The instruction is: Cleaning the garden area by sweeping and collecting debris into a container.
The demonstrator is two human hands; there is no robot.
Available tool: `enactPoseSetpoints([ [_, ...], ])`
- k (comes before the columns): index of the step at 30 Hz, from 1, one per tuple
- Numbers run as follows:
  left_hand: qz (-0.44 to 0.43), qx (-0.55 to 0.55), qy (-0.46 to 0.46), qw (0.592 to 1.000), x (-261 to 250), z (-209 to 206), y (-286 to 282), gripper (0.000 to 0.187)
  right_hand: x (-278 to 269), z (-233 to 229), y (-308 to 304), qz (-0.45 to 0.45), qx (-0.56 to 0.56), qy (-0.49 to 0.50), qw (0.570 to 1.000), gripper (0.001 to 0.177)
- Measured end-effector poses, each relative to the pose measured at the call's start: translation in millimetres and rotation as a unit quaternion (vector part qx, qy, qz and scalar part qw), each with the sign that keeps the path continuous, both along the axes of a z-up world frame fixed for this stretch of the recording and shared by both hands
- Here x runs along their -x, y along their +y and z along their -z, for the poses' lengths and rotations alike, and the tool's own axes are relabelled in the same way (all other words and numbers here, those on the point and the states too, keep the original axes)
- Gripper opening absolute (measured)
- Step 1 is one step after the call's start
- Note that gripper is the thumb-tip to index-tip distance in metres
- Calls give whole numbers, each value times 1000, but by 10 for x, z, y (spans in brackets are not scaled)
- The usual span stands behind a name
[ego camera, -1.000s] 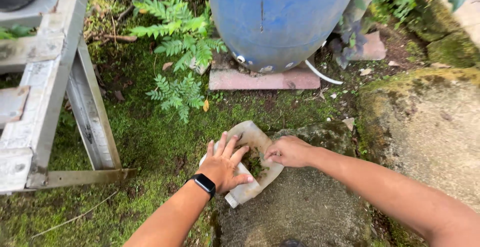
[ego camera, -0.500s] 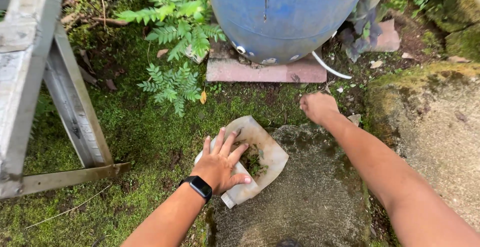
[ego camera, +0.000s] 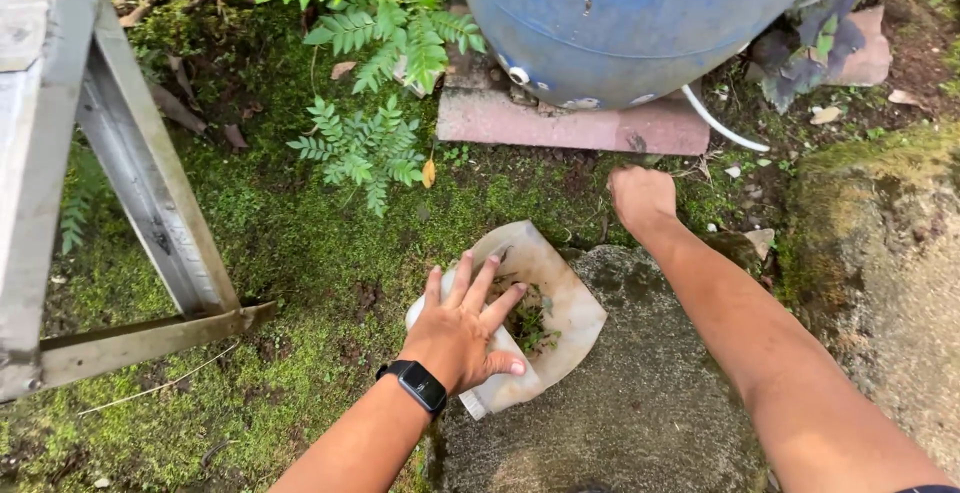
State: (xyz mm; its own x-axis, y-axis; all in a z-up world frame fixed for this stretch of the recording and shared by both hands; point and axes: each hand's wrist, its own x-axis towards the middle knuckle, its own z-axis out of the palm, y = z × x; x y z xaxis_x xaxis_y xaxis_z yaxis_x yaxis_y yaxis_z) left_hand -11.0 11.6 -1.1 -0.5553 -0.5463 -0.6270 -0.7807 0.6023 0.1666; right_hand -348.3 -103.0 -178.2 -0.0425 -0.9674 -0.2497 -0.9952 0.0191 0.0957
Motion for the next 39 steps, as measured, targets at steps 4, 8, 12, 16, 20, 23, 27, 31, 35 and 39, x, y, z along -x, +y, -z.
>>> enactPoseSetpoints([
  [4, -1, 2, 1, 1000, 14, -36, -18, 104, -37, -106, 9, -5, -6, 38, 999, 16],
  [8, 2, 9, 4, 1000, 12, -25, -5, 104, -399, -630, 283, 6, -1, -38, 999, 22],
  [12, 6, 44, 27, 999, -22, 41, 41, 104, -648, -638, 639, -82, -3, -166, 983, 31],
  [16, 21, 86, 57, 994, -94, 160, 74, 104, -1105, -1423, 990, -82, -147, -146, 975, 29],
  [20, 31, 116, 84, 989, -159, 206, 90, 103, -1062, -1584, 1114, -163, -129, -179, 962, 39],
  [23, 20, 111, 75, 991, -131, -28, 112, 103, -779, -1583, 1067, -129, -159, -100, 974, 37],
  [27, -23, 67, 22, 997, -77, -153, 80, 105, -301, -1579, 990, -51, -218, 44, 974, 35],
  [31, -11, 67, 41, 997, -190, 127, 9, 104, 54, -1567, 883, 11, -239, 67, 969, 35],
  [35, 2, 88, 112, 990, -248, 237, 4, 106, 394, -1285, 747, 38, -213, 65, 974, 30],
  [39, -13, 79, 131, 988, -223, 209, 3, 108, 569, -955, 622, 20, -135, 11, 991, 30],
])
